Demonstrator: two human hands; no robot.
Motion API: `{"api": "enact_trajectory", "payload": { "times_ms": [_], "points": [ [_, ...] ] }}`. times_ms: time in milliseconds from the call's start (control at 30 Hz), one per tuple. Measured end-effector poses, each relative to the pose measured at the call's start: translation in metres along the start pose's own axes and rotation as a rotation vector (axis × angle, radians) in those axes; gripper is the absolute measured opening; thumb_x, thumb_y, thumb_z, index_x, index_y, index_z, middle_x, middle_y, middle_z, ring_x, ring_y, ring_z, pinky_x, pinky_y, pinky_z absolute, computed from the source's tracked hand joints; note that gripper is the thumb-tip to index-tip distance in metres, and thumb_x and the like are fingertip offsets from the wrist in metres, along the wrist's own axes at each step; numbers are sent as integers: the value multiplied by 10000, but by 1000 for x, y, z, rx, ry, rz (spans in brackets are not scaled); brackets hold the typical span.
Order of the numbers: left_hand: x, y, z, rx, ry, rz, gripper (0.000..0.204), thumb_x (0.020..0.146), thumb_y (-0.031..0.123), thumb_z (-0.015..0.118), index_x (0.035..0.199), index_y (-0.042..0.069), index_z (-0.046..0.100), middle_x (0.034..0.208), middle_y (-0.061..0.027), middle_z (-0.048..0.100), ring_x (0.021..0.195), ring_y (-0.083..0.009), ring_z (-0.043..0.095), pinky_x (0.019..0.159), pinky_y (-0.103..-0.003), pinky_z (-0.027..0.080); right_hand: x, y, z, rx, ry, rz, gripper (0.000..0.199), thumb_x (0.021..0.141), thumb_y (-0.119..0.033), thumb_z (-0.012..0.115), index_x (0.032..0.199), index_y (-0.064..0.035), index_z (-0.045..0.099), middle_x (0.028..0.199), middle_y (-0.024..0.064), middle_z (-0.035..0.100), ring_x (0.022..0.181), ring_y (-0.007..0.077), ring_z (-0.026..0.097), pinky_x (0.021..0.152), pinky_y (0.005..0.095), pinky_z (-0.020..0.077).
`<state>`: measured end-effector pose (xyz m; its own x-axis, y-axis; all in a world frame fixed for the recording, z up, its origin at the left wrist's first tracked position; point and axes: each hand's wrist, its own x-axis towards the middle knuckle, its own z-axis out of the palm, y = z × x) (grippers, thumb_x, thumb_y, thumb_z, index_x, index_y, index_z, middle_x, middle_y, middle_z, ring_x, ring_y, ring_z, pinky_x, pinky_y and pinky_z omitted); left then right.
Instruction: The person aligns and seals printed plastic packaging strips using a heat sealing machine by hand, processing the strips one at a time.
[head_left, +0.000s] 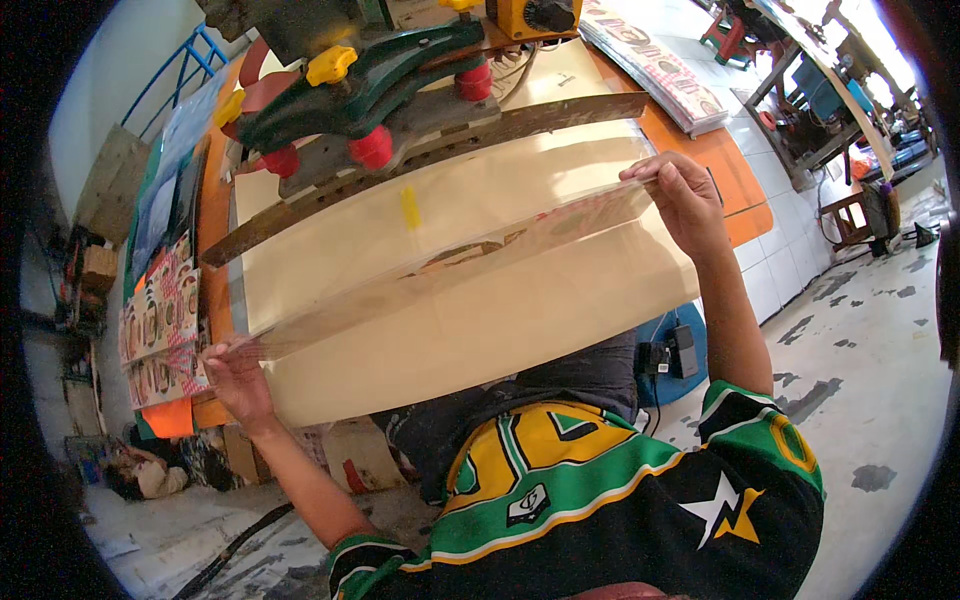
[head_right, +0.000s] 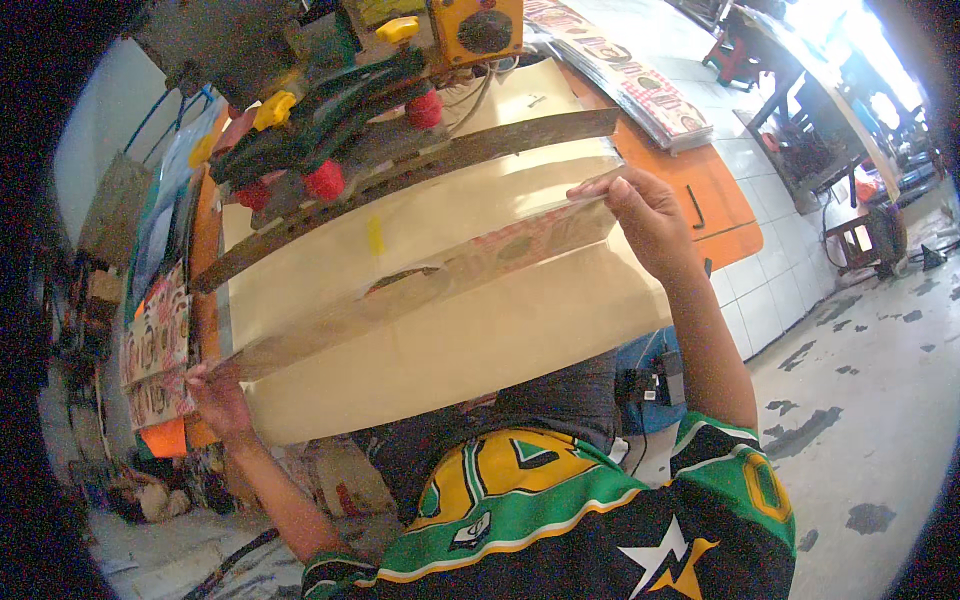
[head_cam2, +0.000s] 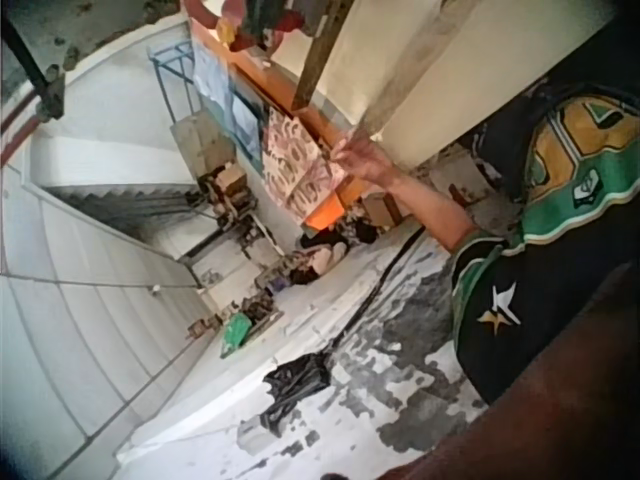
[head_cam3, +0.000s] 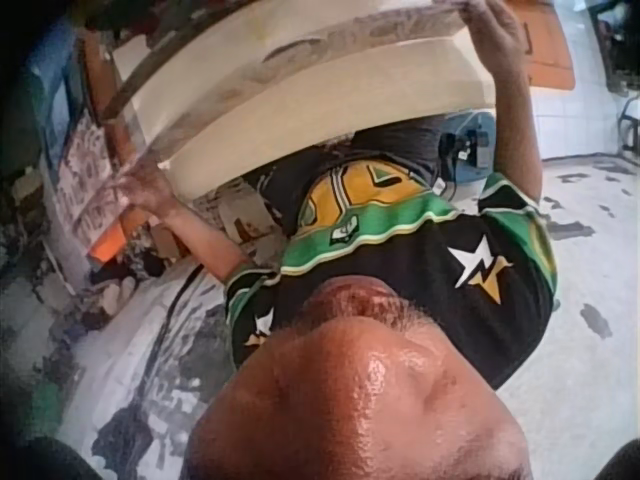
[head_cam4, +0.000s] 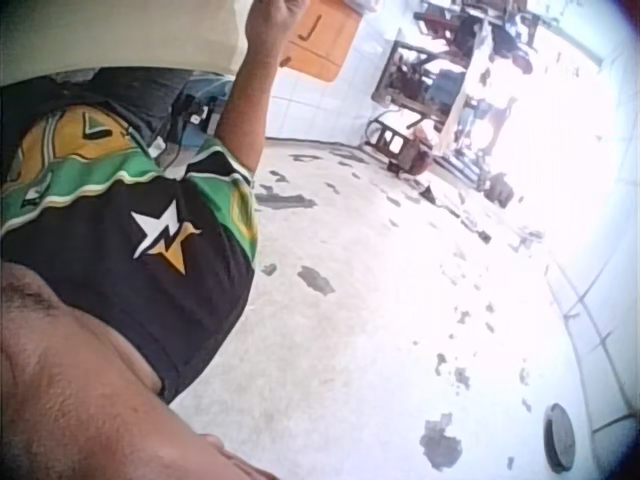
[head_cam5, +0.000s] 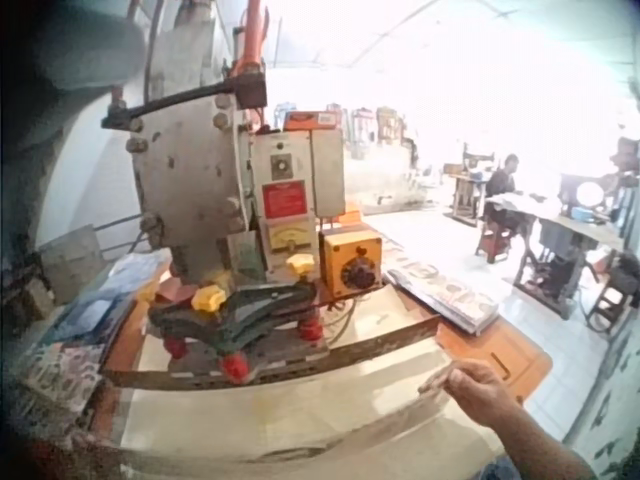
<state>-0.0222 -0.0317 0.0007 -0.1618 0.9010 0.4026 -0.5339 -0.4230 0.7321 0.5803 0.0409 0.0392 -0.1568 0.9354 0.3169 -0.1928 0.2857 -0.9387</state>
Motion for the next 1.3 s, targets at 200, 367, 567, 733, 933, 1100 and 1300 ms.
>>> {"api": "enact_trajectory", "payload": {
  "times_ms": [200,367,567,733,933,1100,1300],
  "points": [
    [-17,-1,-37,563,253,-57,204,931,134,629,1103,25,631,1056,-49,647,920,-138,597,841,-280,491,-13,20,-21,-258,22,73,331,948,-303,615,1080,-3,657,964,54,673,930,125,591,861,301,456],
    [-15,3,3,821,109,-168,214,942,168,641,1079,5,623,925,16,613,815,-71,542,730,-217,442,-25,15,-27,-450,20,304,327,924,-280,647,1031,29,663,889,20,669,823,92,585,730,268,474],
    [0,-5,18,845,199,-350,249,958,175,624,1128,-4,589,739,54,542,677,-20,447,622,-174,368,-19,11,-8,-549,142,368,396,913,-274,658,1185,2,575,804,35,681,709,88,585,659,265,479],
    [19,-22,53,1159,187,-267,336,962,165,608,1248,-3,557,709,57,503,642,-18,392,586,-170,325,-2,-4,22,-1016,178,376,485,909,-309,633,1339,-146,481,680,108,671,610,154,642,597,291,476],
    [42,-35,46,1440,31,-154,379,982,271,566,1251,9,617,950,-58,668,778,-94,549,714,-241,441,18,16,18,-1263,138,258,334,927,-403,560,1199,-228,641,892,117,712,870,317,671,772,451,494],
    [48,-43,46,1457,59,-197,378,983,291,551,1207,2,648,1109,-141,694,972,-164,633,873,-298,474,28,28,12,-1295,172,257,321,952,-404,538,1181,-226,675,942,137,701,908,319,643,816,413,468],
    [57,-44,43,1507,53,-222,382,988,301,537,1201,6,652,1063,-131,709,928,-152,634,846,-289,476,35,34,9,-1291,225,204,270,934,-360,544,1082,-203,707,917,126,705,865,341,654,792,454,487]
  ]
}}
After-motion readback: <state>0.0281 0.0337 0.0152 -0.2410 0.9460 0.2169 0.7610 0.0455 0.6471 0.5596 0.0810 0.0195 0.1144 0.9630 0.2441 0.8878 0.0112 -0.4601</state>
